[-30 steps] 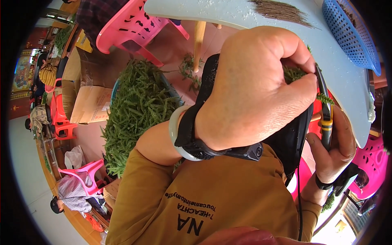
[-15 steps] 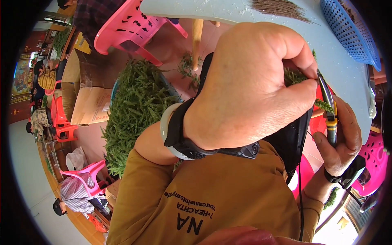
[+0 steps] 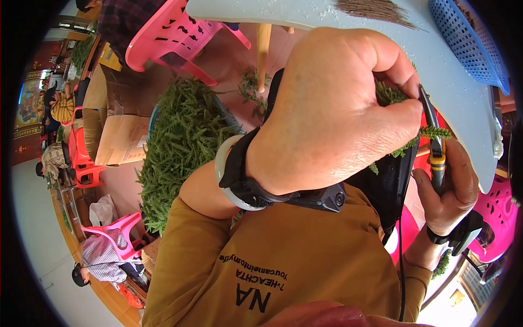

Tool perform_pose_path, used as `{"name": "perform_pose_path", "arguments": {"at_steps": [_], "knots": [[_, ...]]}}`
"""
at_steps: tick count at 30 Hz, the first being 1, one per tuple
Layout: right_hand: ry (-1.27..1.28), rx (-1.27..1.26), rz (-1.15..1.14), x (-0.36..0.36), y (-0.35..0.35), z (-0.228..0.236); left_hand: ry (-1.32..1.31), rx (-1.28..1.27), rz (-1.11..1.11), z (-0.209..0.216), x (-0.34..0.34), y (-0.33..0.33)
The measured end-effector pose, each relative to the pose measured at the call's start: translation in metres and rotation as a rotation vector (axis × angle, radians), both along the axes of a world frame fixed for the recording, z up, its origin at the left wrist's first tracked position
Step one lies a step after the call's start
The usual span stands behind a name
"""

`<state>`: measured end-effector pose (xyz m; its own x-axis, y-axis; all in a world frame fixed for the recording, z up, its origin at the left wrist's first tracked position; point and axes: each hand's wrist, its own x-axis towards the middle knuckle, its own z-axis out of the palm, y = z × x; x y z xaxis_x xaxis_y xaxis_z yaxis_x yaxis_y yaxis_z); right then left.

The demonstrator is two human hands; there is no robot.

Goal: The person uses pliers to wire a pinecone to a pine branch, then bends another branch into a circle and secures the ends with wire. Finally, they pick up more branches from a basket to continue the process.

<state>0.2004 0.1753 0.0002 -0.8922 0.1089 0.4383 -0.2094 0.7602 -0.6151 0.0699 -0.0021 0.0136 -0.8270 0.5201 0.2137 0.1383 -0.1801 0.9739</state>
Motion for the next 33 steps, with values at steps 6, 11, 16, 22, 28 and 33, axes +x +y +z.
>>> {"name": "perform_pose_path", "arguments": {"at_steps": [6,11,16,22,28,33], "knots": [[-0.071,-0.164,0.021,0.001,0.002,-0.004,-0.062,0.031,-0.05,0.003,-0.001,0.001],[-0.13,-0.488,0.073,0.002,0.006,-0.007,-0.114,0.088,-0.073,0.003,0.0,0.001],[-0.167,-0.677,0.103,0.0,0.003,-0.006,-0.067,-0.006,-0.057,0.004,0.0,-0.003],[-0.165,-0.61,0.045,-0.001,0.003,0.001,0.077,-0.022,0.084,0.007,0.002,-0.003],[-0.136,-0.343,-0.076,0.002,-0.002,0.012,0.547,-0.04,0.196,-0.002,-0.004,0.002],[-0.058,-0.22,-0.116,0.002,-0.009,0.009,0.851,-0.088,0.305,-0.006,-0.007,0.004]]}}
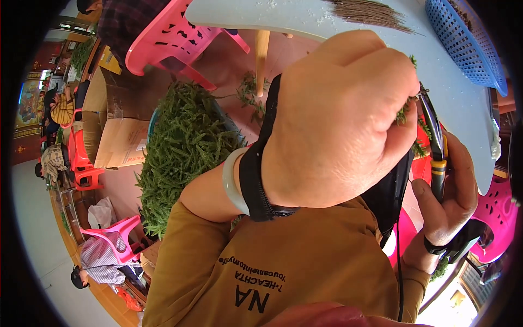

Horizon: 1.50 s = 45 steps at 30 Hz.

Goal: The person uses pliers to wire a pinecone to a pine branch, then bends another branch into a circle and secures the ends with wire. Finally, they pick up more branches from a basket to continue the process.

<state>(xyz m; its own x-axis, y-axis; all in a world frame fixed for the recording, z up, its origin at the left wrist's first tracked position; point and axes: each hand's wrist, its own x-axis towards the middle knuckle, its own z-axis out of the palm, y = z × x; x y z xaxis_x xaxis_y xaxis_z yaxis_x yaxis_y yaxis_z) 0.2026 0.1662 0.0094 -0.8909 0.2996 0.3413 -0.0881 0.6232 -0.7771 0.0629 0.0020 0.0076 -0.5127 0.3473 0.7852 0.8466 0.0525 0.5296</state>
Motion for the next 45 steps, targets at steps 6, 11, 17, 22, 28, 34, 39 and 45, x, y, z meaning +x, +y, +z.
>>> {"name": "perform_pose_path", "arguments": {"at_steps": [6,11,17,22,28,34,39,45], "knots": [[0.013,0.099,0.015,0.001,-0.004,0.001,0.081,0.031,0.065,-0.005,0.001,0.005],[0.03,0.266,0.06,-0.001,-0.004,0.003,0.064,0.064,0.068,-0.006,0.002,0.006],[0.026,0.313,0.051,-0.001,-0.008,0.001,0.07,0.102,0.04,-0.009,-0.001,0.009],[0.052,0.365,0.054,-0.001,-0.008,0.001,0.127,0.106,0.034,-0.012,-0.003,0.009],[-0.021,0.273,0.035,0.002,-0.01,0.0,0.139,0.12,0.025,-0.013,-0.002,0.009],[-0.071,0.072,0.091,0.004,-0.009,-0.004,0.126,0.129,0.017,-0.012,-0.002,0.009],[-0.075,-0.114,0.099,-0.001,-0.005,-0.003,-0.326,0.196,-0.132,-0.003,0.007,0.005],[-0.107,-0.392,0.026,0.001,0.004,0.003,-0.872,0.149,-0.318,0.013,0.003,-0.005]]}}
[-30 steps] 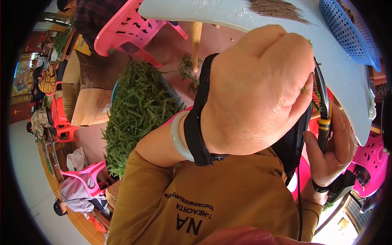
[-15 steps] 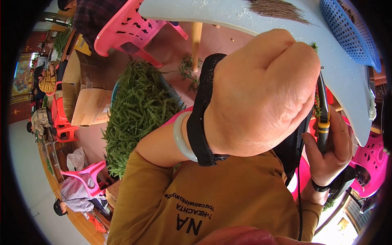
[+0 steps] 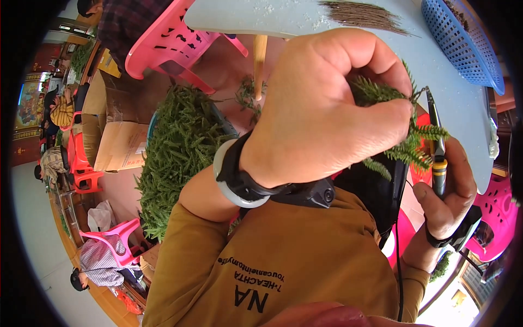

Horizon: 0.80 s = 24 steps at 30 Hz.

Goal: The person uses pliers to wire a pinecone to a pine branch, then bends another branch into a circle and secures the ends with wire. Finally, they pick up more branches from a basket to continue the process.

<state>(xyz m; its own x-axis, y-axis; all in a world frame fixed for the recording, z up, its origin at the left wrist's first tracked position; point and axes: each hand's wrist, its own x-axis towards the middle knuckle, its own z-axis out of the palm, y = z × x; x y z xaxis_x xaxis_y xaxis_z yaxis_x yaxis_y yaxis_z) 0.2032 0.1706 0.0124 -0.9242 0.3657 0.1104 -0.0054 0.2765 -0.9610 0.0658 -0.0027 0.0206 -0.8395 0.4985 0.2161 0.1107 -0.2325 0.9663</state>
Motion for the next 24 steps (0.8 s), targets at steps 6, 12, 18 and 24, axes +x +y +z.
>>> {"name": "perform_pose_path", "arguments": {"at_steps": [6,12,18,24], "knots": [[0.064,0.012,0.039,-0.002,0.007,-0.005,0.044,0.028,-0.005,-0.006,0.001,0.003],[-0.001,0.109,0.046,0.003,0.007,0.009,1.023,0.009,0.397,-0.021,-0.013,0.015],[-0.005,0.129,0.021,0.006,-0.003,0.009,1.239,-0.014,0.492,-0.028,-0.01,0.017],[0.027,0.189,0.027,0.006,-0.008,0.007,1.27,-0.024,0.513,-0.029,-0.01,0.016]]}}
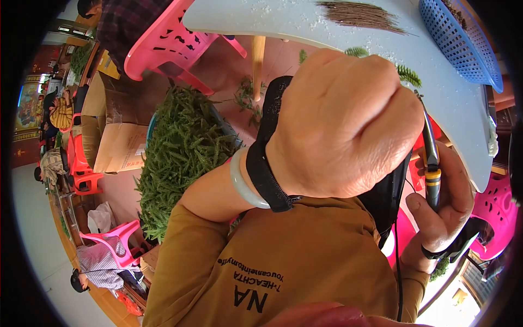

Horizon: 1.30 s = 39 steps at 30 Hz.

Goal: The person uses pliers to wire a pinecone to a pine branch, then bends another branch into a circle and secures the ends with wire. Finally, they pick up more branches from a basket to continue the process.

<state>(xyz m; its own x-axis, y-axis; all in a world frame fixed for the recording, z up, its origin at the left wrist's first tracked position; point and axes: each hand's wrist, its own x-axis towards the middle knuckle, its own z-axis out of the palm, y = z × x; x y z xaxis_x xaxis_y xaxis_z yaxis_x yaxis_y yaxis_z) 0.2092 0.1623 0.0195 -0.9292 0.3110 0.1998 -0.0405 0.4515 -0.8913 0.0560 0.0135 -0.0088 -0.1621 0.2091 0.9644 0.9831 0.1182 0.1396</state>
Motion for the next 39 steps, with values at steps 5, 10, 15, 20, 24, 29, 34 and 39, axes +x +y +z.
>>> {"name": "perform_pose_path", "arguments": {"at_steps": [5,10,15,20,24,29,34,39], "knots": [[0.005,0.106,-0.098,0.002,-0.005,0.0,0.017,-0.011,0.01,-0.001,0.0,-0.002],[-0.015,0.087,-0.102,-0.002,-0.004,-0.001,0.031,-0.023,0.019,0.0,0.0,-0.004],[-0.032,0.105,-0.1,-0.001,-0.004,-0.003,0.043,-0.038,0.023,-0.001,0.001,-0.005],[0.049,0.24,0.019,-0.001,0.002,-0.006,0.06,-0.051,0.03,0.0,0.001,-0.007],[0.05,0.217,0.06,-0.002,-0.002,-0.006,0.067,-0.059,0.033,0.0,0.003,-0.009],[0.057,0.405,0.086,-0.002,-0.004,-0.006,0.067,-0.036,0.034,0.001,0.006,-0.008],[0.064,0.424,0.063,-0.001,-0.004,-0.008,0.123,0.153,0.075,-0.005,0.003,0.01],[0.07,0.405,0.095,-0.003,-0.004,-0.012,0.119,0.166,0.084,-0.01,0.002,0.011]]}}
